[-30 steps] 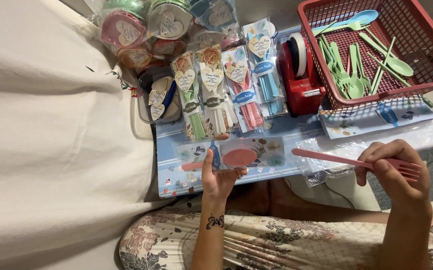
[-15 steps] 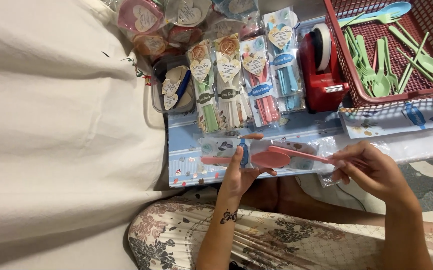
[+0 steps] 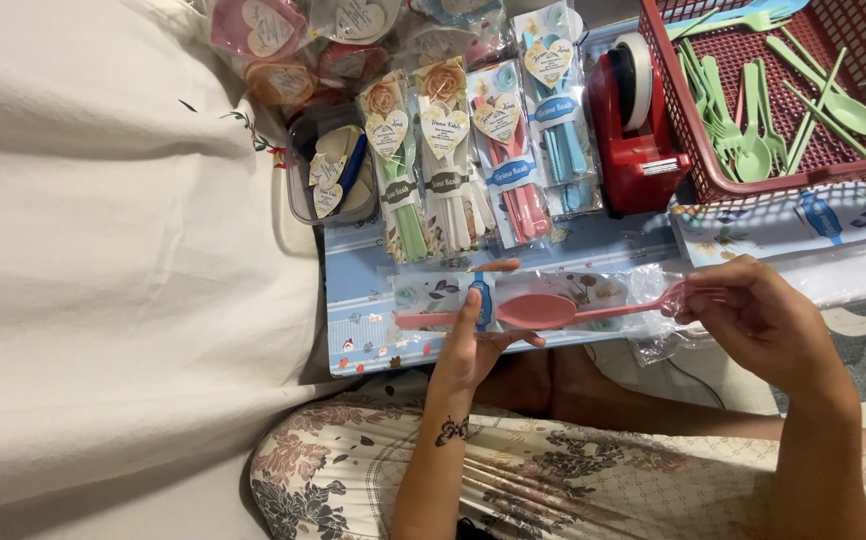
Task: Packaging plastic spoons and forks into individual plastic sleeves and sealing them with stickers.
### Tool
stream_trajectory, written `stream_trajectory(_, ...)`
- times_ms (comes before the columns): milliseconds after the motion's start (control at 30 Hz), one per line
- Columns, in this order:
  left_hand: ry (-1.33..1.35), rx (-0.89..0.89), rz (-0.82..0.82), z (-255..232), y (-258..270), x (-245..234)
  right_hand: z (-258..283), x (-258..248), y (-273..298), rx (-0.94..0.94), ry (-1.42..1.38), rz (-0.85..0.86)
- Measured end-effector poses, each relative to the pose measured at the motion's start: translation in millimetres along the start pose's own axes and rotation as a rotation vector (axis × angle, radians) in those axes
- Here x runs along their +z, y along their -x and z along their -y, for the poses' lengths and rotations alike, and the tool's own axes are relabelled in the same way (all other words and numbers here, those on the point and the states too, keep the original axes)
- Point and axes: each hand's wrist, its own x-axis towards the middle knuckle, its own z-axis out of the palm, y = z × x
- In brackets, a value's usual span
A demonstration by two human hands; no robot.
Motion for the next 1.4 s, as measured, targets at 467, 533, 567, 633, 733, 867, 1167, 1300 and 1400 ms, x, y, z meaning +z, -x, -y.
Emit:
stream_trajectory(467,0.076,0.017,-0.143,1,4,2,4,-7,8,0.097,-0.404,0.003)
stream_trajectory(533,0.041,-0.001,-0.158,1,6,3,2,-7,11,0.111,-0.405,-0.019)
stream_trajectory(567,0.037,0.001,-0.142,0,6,4,1,-8,11,0.117,-0.420,-0.031)
stream_trajectory(633,0.031,0.004,-0.128,0,7,4,-3,-9,13,0.121,-0.438,-0.041)
stream_trajectory(733,0.077,0.008,-0.086,4,7,-3,-15,-14,16,0.162,-0.468,-0.093)
stream_trajectory(867,0.067,0.012,-0.056,11,7,-12,-11,-14,15,0.146,-0.472,-0.092)
stream_trajectory(1167,-0.114,0.025,0.018,10,4,-7,-1,-3,4,0.004,0.039,0.030)
stream_trajectory(1300,-0.202,0.242,0.220,-3,4,10,-11,-3,8,0.042,0.165,-0.027)
stream_trajectory(1400,-0.096,0.298,0.297,12,-3,-4,-15,-3,9,-0.047,0.121,-0.033)
